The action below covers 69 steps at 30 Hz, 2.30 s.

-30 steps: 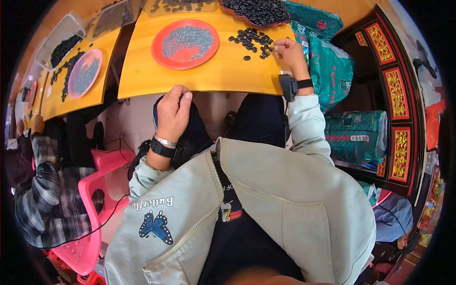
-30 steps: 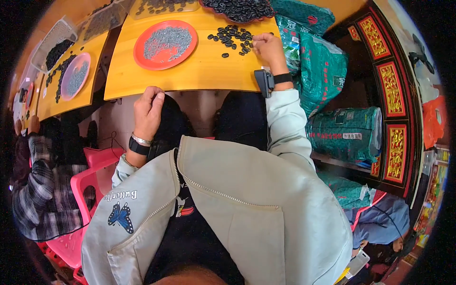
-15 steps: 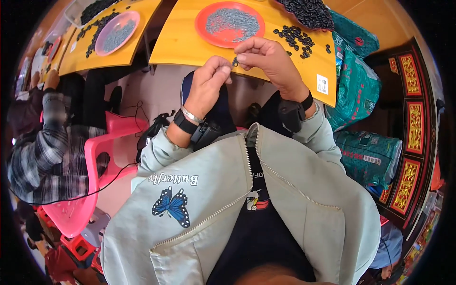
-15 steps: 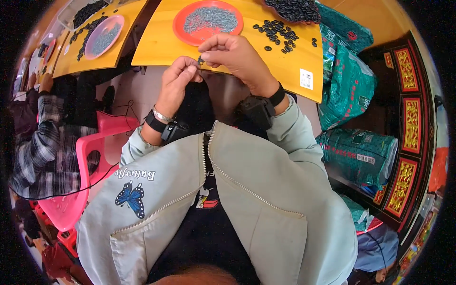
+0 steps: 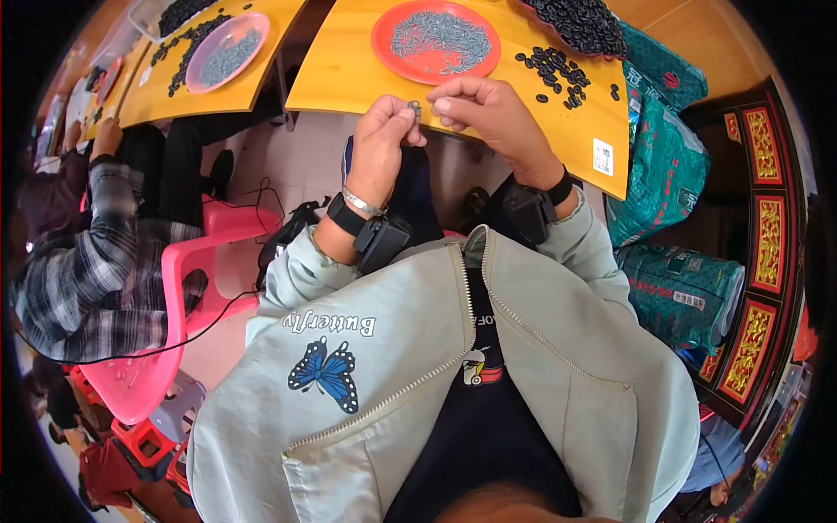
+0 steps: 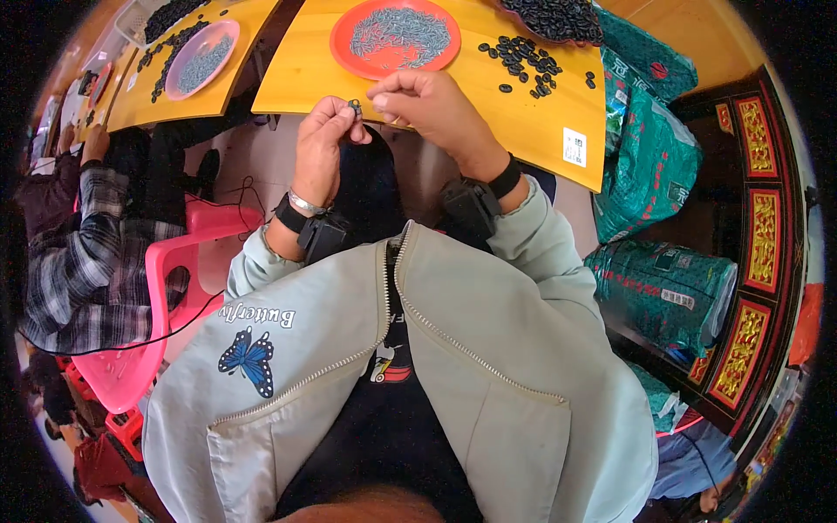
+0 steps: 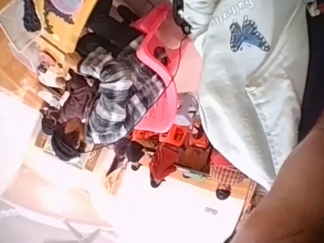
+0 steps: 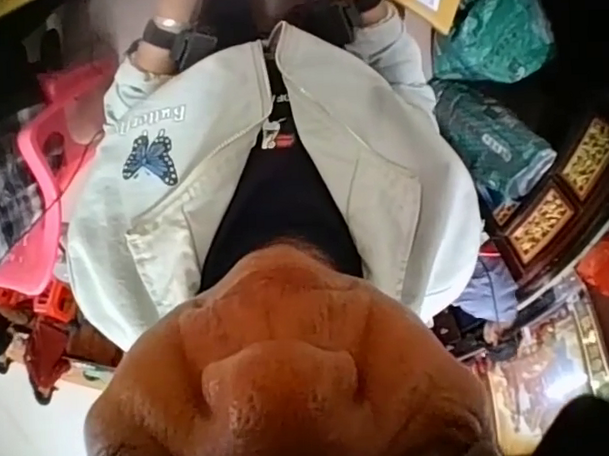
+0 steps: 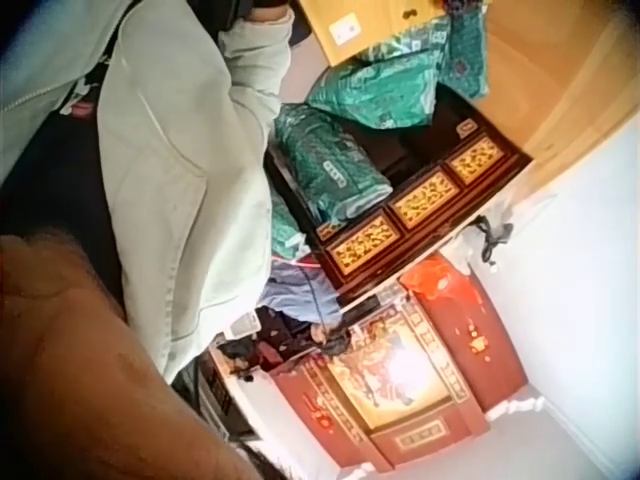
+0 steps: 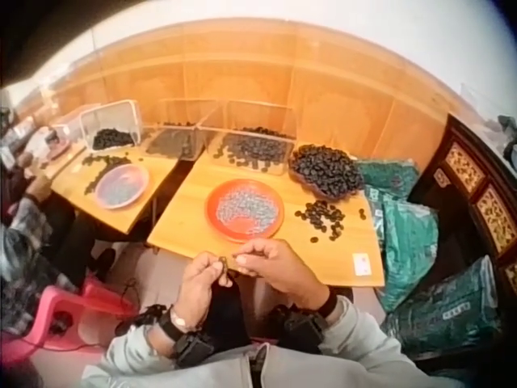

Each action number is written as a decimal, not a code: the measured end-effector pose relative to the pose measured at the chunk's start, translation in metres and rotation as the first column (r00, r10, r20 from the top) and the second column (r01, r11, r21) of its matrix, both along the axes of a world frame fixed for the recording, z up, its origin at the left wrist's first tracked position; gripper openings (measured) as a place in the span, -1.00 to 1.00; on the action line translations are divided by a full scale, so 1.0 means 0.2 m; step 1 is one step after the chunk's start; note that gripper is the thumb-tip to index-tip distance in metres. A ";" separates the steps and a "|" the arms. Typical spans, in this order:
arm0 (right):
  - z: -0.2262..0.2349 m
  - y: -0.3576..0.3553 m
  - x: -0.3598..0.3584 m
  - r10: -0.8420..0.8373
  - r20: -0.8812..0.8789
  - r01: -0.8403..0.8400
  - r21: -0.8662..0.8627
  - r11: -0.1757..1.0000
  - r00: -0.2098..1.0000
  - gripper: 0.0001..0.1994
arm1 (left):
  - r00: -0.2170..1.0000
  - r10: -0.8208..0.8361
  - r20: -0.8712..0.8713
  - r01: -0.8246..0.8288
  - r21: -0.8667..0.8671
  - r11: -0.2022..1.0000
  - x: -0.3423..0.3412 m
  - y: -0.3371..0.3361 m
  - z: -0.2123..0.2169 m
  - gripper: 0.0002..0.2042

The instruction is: Inspecting and sorting small black hardware components on a workstation table.

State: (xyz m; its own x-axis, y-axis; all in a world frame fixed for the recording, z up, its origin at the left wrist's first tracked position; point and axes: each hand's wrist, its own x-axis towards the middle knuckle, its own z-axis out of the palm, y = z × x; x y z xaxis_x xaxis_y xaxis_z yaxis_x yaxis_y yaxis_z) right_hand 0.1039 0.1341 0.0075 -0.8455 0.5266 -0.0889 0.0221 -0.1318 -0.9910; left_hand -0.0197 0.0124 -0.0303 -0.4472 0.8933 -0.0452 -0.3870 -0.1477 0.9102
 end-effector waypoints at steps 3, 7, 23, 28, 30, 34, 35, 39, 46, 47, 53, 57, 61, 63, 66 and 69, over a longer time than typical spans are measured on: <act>-0.03 -0.04 -0.02 0.030 -0.009 -0.031 -0.032 0.999 0.999 -0.85 | 0.999 0.012 -0.045 -0.013 -0.018 1.000 0.01 0.00 0.00 -0.89; -0.05 -0.05 -0.03 0.025 -0.018 -0.025 0.040 0.999 1.000 -0.87 | 0.996 -0.011 -0.085 0.009 -0.028 1.000 0.00 0.01 0.00 -0.89; -0.01 -0.06 0.00 -0.087 0.176 -0.021 0.535 0.845 0.981 -0.82 | 0.989 -0.115 -0.090 0.110 -0.064 0.992 -0.03 0.02 -0.06 -0.84; -0.04 -0.05 0.00 -0.090 0.145 -0.019 0.615 0.788 0.985 -0.81 | 0.982 -0.169 -0.083 0.158 -0.131 0.979 -0.03 0.02 -0.05 -0.86; -0.03 -0.04 0.00 -0.085 0.157 -0.044 0.674 0.738 0.984 -0.81 | 0.971 -0.192 -0.145 0.173 -0.133 0.976 -0.04 0.01 -0.04 -0.87; 0.00 -0.02 0.00 -0.034 0.184 -0.104 0.685 0.721 0.982 -0.84 | 0.939 -0.212 -0.271 0.183 -0.125 0.975 -0.04 0.01 -0.07 -0.88; 0.00 -0.02 0.00 -0.008 0.192 -0.129 0.690 0.712 0.981 -0.87 | 0.940 -0.208 -0.272 0.181 -0.122 0.976 -0.04 0.01 -0.07 -0.88; 0.02 0.06 -0.04 0.097 0.260 -0.223 0.514 0.829 0.961 -0.86 | 0.923 -0.137 -0.359 0.098 -0.125 0.987 -0.05 0.00 -0.05 -0.87; -0.08 0.43 -0.29 -0.160 0.348 -0.204 0.800 0.564 0.924 -0.84 | 0.959 -0.022 -0.281 0.007 -0.052 0.999 -0.05 -0.03 -0.04 -0.86; -0.09 0.45 -0.34 -0.179 0.345 -0.228 0.852 0.471 0.921 -0.83 | 0.958 -0.016 -0.286 0.004 -0.043 0.999 -0.05 -0.03 -0.04 -0.86; -0.26 0.52 -0.48 -0.143 0.203 -0.184 0.974 0.135 0.969 -0.81 | 0.954 -0.007 -0.300 0.000 -0.024 1.000 -0.05 -0.07 -0.09 -0.85; -0.23 0.47 -0.48 -0.221 0.371 -0.355 0.928 0.112 0.902 -0.89 | 0.948 -0.072 -0.309 0.049 -0.082 0.995 -0.09 -0.10 -0.11 -0.87; -0.20 0.48 -0.38 -0.261 0.440 -0.409 0.897 0.168 0.859 -0.91 | 0.961 0.015 -0.276 -0.032 -0.058 0.998 -0.08 -0.10 -0.14 -0.84; -0.19 0.50 -0.35 -0.214 0.442 -0.414 0.895 0.166 0.871 -0.90 | 0.962 0.017 -0.272 -0.032 -0.052 0.998 -0.08 -0.09 -0.15 -0.84; -0.19 0.53 -0.33 -0.200 0.447 -0.405 0.888 0.216 0.872 -0.88 | 0.962 0.018 -0.272 -0.034 -0.051 0.998 -0.08 -0.09 -0.15 -0.85; -0.16 0.53 -0.38 -0.222 0.467 -0.399 0.869 0.292 0.856 -0.88 | 0.966 0.022 -0.258 -0.034 -0.045 0.998 -0.08 -0.08 -0.15 -0.85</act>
State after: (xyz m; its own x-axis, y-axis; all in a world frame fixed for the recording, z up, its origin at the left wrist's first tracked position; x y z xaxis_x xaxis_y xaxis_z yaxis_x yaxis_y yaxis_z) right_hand 0.0279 0.2394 -0.0248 -0.9043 0.4241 0.0484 0.3978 0.8786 -0.2643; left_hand -0.0356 -0.0046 -0.0610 -0.4743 0.8798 0.0313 -0.1355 -0.1081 0.9849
